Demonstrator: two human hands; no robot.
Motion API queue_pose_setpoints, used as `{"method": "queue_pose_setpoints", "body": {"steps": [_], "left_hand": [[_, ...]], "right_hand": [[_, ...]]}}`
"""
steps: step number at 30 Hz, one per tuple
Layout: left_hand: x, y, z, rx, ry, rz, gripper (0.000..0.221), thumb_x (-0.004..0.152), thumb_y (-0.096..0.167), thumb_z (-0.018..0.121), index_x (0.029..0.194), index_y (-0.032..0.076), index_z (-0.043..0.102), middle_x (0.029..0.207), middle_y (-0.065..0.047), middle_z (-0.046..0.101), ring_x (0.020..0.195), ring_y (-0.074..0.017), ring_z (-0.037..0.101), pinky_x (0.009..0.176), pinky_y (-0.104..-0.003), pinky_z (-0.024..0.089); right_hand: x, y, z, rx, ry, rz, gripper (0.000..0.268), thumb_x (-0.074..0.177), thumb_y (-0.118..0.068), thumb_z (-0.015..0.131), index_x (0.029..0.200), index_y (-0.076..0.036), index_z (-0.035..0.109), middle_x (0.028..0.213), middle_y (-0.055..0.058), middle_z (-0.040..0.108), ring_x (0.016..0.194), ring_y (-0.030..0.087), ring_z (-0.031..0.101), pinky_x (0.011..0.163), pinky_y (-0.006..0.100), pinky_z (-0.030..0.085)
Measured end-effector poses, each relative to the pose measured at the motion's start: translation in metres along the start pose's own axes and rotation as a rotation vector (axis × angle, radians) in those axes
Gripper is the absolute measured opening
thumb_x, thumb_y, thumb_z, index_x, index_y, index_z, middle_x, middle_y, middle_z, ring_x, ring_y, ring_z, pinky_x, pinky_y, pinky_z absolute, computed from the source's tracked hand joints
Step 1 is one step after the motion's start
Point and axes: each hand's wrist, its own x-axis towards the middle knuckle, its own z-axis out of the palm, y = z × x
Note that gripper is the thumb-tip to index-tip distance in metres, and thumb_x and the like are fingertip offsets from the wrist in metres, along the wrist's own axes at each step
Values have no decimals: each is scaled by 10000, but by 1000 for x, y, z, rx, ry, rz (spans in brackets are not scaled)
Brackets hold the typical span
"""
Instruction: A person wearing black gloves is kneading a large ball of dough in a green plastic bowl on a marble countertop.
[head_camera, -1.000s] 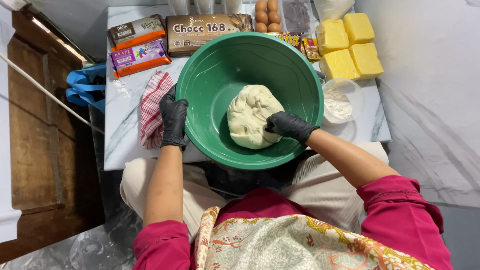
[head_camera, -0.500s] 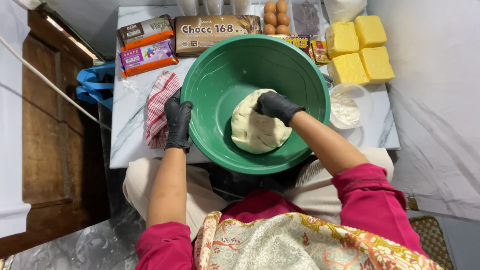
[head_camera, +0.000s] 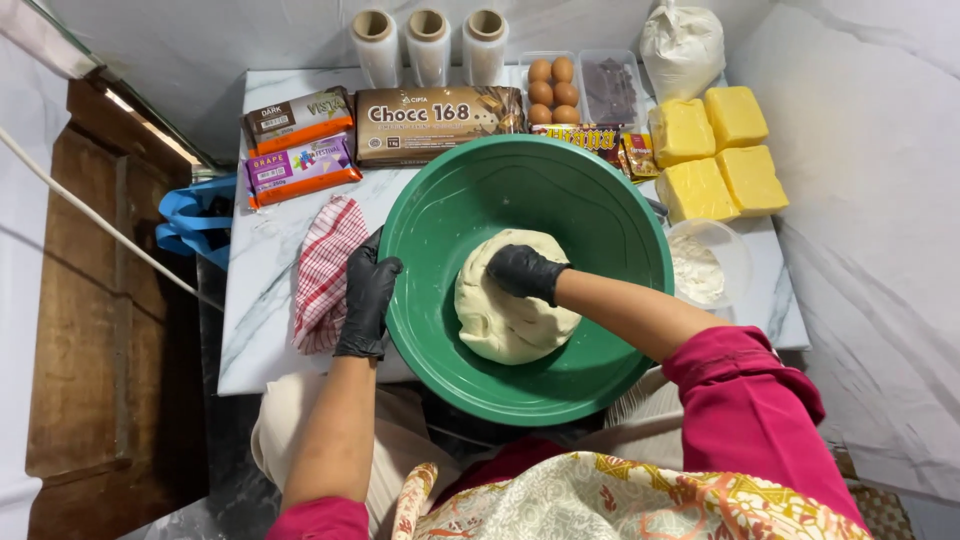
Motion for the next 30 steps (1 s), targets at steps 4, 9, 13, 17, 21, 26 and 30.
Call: {"method": "queue_pose_setpoints", "body": {"steps": [4,9,13,17,21,26,30], "left_hand": [[-8,9,0,6,-17,2,560,567,78,518,1123,128,566,945,-124,611,875,-248,581,728,-316,443],[-3,-2,4,45,79,13,530,576,119,521,1099,170,588,907,-96,628,875,-251,596,705,-324,446],[11,-30,4,94,127,20,512,568,150,537,1071,215,603,871,-49,638,840,-219,608,686,-304,454],[28,-43,5,98,181,16,521,511,148,570,1026,206,625,802,-31,635,747,-193,604,646,-296,452],[23,-30,7,100,142,26,503,520,156,568,1015,217,630,807,-39,639,772,-209,613,645,-305,455],[18,-11,8,62,107,0,498,528,131,568,1017,199,632,801,-64,633,737,-212,610,614,-282,455],[12,-6,10,78,95,-19,494,531,133,557,1018,171,630,806,-79,625,756,-227,602,636,-278,447]], "right_hand": [[79,5,-30,-77,-589,468,120,710,-211,525,769,-157,613,724,67,582,755,264,590,573,398,472],[159,-30,-128,137,-851,875,176,767,-261,499,875,-209,629,897,5,622,949,216,580,794,373,478],[141,-36,-129,9,-845,773,189,747,-271,528,883,-187,629,855,14,622,901,209,596,729,367,502],[134,-46,-172,26,-936,809,214,782,-309,521,830,-124,617,815,81,617,862,261,605,722,367,507],[109,-56,-218,125,-1002,838,261,794,-297,507,842,-62,610,850,173,621,882,337,592,753,412,492],[5,-55,-217,-120,-954,549,288,781,-269,469,905,-43,596,898,188,615,898,357,576,771,439,483],[-30,-40,-146,-575,-694,-23,338,809,-220,435,1025,-11,590,906,184,600,876,346,571,750,428,489]]}}
